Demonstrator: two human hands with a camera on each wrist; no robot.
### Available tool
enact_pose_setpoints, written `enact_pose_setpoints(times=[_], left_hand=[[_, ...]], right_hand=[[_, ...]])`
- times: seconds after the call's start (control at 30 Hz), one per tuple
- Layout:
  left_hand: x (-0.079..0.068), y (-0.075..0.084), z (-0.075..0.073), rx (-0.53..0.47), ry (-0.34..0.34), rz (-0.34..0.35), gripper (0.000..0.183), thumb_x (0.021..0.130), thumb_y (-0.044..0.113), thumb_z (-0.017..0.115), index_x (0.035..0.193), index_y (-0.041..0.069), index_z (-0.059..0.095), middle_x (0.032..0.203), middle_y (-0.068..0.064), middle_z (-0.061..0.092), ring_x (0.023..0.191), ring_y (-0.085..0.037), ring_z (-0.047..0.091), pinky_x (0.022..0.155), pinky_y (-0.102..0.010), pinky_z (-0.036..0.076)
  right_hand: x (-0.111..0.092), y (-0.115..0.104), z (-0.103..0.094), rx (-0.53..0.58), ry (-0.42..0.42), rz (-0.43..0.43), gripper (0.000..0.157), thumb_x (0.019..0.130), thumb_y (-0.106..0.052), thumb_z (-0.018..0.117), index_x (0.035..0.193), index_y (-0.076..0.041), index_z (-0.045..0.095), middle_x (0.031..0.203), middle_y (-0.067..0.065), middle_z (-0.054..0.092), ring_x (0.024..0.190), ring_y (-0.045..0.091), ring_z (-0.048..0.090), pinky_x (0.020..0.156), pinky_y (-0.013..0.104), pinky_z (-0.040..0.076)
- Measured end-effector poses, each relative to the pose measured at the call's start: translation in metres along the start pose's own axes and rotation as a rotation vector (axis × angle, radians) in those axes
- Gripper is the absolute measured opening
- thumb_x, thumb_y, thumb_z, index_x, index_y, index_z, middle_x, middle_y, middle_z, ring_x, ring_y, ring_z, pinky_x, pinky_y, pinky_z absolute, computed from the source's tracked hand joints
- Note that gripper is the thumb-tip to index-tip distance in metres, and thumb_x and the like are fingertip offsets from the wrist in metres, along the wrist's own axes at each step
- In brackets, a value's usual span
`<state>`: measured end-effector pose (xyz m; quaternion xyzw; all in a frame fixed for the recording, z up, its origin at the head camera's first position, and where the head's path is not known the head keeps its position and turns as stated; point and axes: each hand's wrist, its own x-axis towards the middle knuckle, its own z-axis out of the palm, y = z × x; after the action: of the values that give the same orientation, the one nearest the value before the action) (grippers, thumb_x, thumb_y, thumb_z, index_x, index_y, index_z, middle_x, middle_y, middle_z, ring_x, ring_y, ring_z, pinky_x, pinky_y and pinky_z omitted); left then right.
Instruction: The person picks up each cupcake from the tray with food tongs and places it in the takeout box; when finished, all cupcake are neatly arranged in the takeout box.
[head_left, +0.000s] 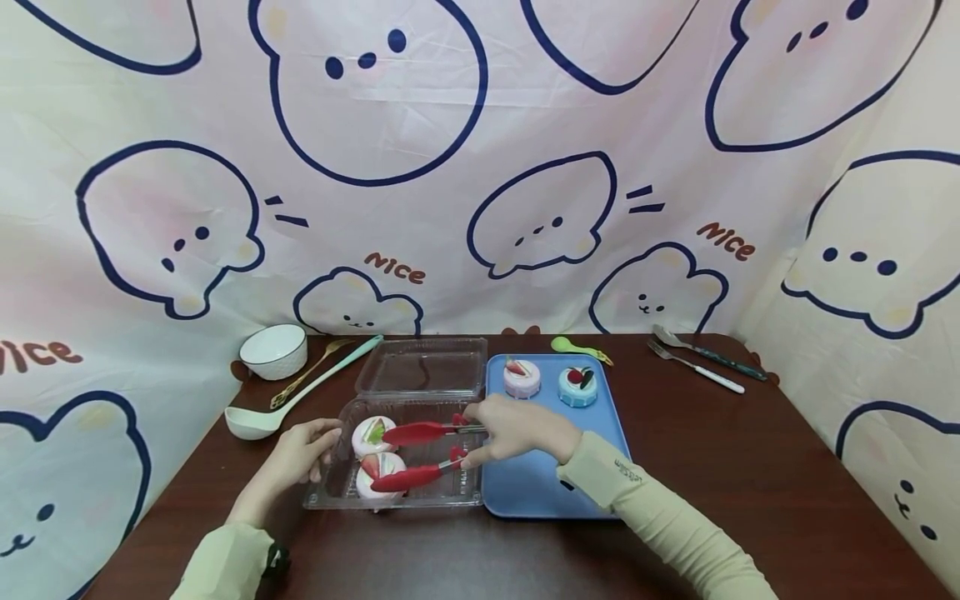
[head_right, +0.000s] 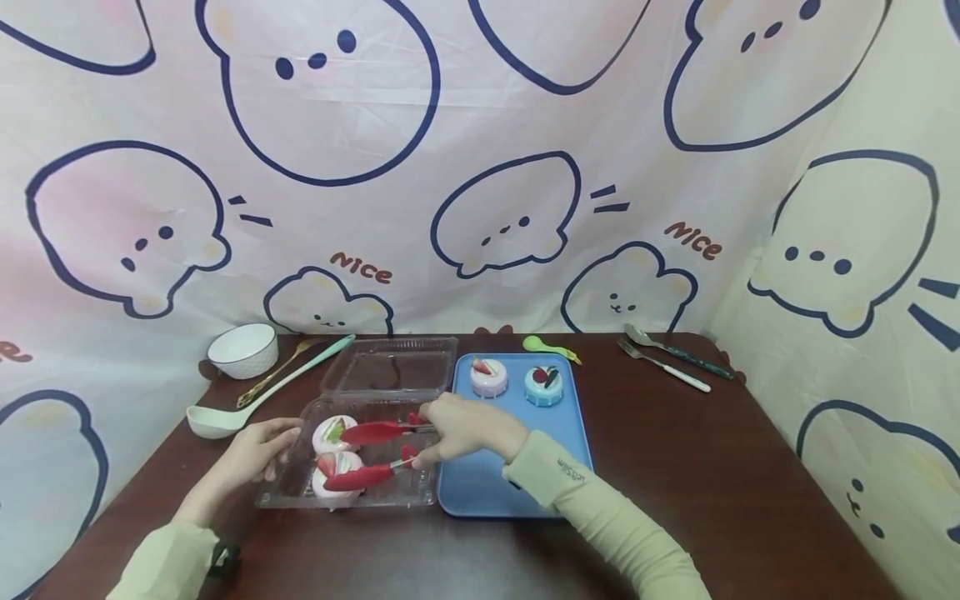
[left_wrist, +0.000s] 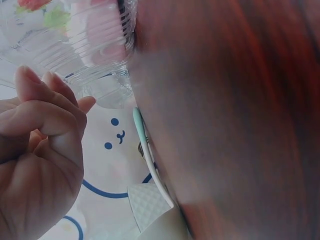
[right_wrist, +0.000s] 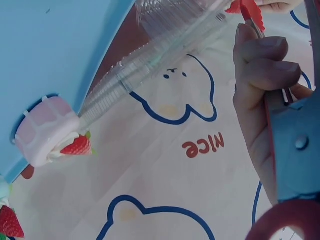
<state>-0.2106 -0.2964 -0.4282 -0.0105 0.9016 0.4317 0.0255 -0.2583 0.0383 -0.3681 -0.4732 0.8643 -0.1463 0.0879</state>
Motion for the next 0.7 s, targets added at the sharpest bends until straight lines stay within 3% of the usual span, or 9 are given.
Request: enact_pose_setpoints(times=[0.1,0.33,0.47,0.6,0.7], left_hand=[[-0.001,0.000,0.000,0.001,0.000,0.001,0.036,0.095,0.020,0.047,0.124,-0.002,0.049,0.061,-0.005,0.052,0.038,-0.014,0.048,0.035,-0.024,0.035],[0.001,0.000,0.003,-0.002,0.016,0.019,0.036,0.094,0.019,0.048,0.123,-0.003,0.050,0.060,-0.005,0.052,0.037,-0.016,0.048,0.034,-0.026,0.035],[0.003,-0.002,0.004,0.007,0.029,0.027,0.036,0.094,0.020,0.049,0.122,-0.002,0.050,0.059,-0.004,0.052,0.037,-0.016,0.048,0.034,-0.027,0.036],[0.003,-0.002,0.003,0.014,0.024,0.028,0.036,0.094,0.020,0.049,0.123,-0.002,0.050,0.059,-0.004,0.053,0.038,-0.016,0.048,0.034,-0.027,0.036],[0.002,-0.002,0.002,0.013,0.023,0.025,0.037,0.094,0.019,0.049,0.124,-0.003,0.049,0.059,-0.005,0.053,0.038,-0.016,0.049,0.034,-0.028,0.037]], right_hand=[[-0.006,0.000,-0.004,0.008,0.012,0.019,0.060,0.076,-0.047,0.068,0.117,-0.005,0.057,0.086,0.001,0.064,0.061,0.004,0.051,0.053,0.018,0.044],[-0.036,0.010,-0.019,0.043,0.096,0.050,0.061,0.075,-0.048,0.069,0.118,-0.007,0.056,0.055,-0.004,0.051,0.039,0.008,0.039,0.043,0.021,0.039],[-0.060,0.022,-0.031,0.037,0.173,0.097,0.059,0.074,-0.052,0.067,0.111,-0.006,0.058,0.058,-0.005,0.048,0.040,0.006,0.036,0.043,0.022,0.037],[-0.089,0.039,-0.041,0.033,0.211,0.194,0.066,0.073,-0.055,0.067,0.115,-0.005,0.056,0.056,-0.004,0.044,0.041,0.005,0.036,0.044,0.022,0.036],[-0.112,0.053,-0.045,0.037,0.242,0.277,0.072,0.072,-0.054,0.068,0.120,-0.003,0.052,0.067,0.000,0.054,0.047,0.007,0.042,0.046,0.023,0.038]])
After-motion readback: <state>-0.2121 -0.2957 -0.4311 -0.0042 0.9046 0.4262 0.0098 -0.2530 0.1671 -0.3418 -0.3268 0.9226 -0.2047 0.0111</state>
